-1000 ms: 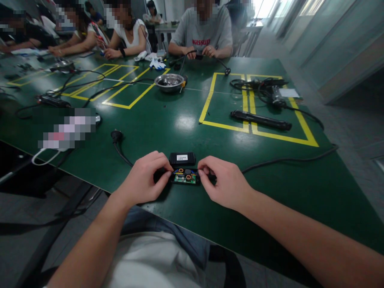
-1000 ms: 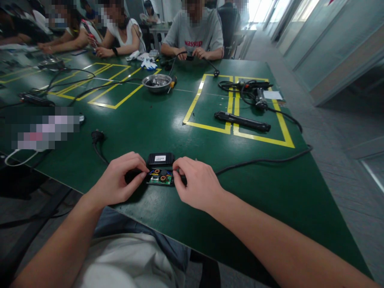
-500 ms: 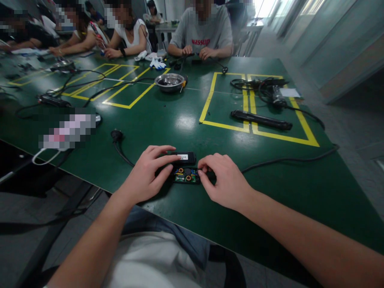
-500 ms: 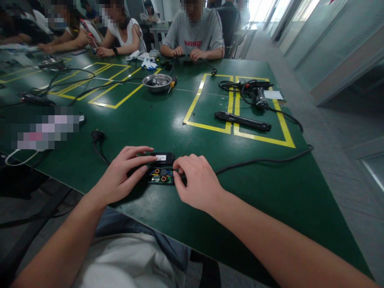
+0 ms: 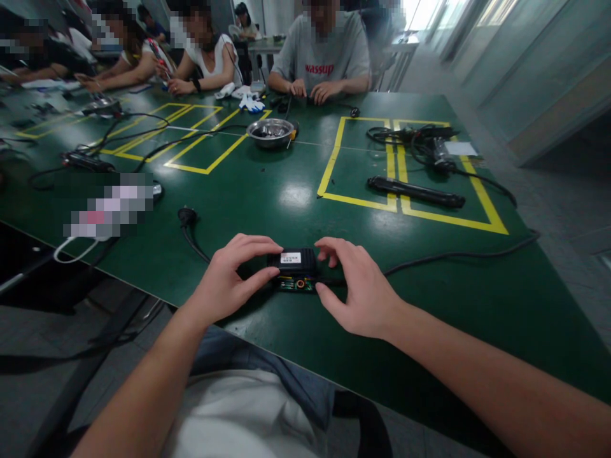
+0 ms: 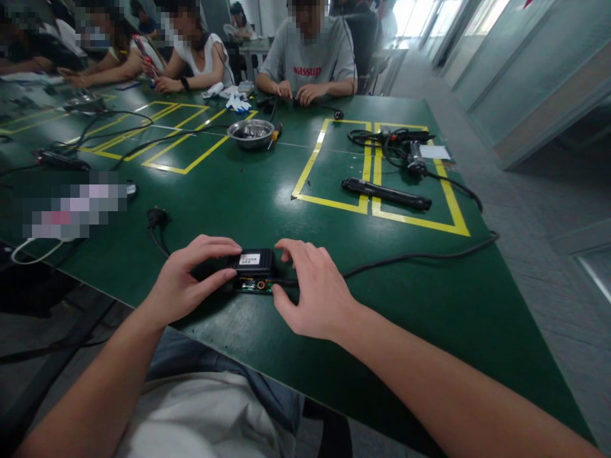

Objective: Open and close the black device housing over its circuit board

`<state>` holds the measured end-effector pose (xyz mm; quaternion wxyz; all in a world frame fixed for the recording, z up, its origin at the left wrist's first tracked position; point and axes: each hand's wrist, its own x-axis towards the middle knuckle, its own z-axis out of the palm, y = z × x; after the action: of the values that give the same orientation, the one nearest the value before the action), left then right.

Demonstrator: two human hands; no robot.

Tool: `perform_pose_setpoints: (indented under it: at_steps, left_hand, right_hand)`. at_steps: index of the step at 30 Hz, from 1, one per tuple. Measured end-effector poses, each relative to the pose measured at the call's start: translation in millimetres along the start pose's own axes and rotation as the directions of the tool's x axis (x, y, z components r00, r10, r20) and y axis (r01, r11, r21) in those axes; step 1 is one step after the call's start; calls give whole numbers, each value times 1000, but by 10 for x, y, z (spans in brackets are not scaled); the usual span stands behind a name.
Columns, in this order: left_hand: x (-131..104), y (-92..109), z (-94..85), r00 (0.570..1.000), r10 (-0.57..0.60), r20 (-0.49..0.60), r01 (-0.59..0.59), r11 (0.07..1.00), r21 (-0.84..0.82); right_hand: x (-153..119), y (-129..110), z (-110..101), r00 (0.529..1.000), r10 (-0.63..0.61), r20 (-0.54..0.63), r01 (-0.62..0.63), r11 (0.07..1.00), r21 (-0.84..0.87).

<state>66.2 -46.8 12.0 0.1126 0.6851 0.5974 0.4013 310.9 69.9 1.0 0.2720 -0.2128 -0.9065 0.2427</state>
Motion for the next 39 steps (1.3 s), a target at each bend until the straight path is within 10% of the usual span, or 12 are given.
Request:
perform_pose_setpoints:
  at_steps: [4, 15, 25, 39]
  left_hand:
    - [-4, 50, -31, 984, 67, 164, -62, 998, -30]
    - [-5, 22, -23, 978, 56, 203, -50, 998, -35]
    - [-13, -19, 114, 994, -74, -75, 81, 992, 92]
    - [-28, 85, -5, 985, 25, 170, -60, 978, 199]
  right_hand:
    - [11, -11, -8, 996, -32, 79, 35, 999, -38]
    - [23, -14, -7, 993, -9, 118, 17, 998, -66]
    - [12, 15, 45, 999, 49, 4, -49, 997, -55]
    - [-20, 29, 55, 995, 41, 88, -27, 987, -160]
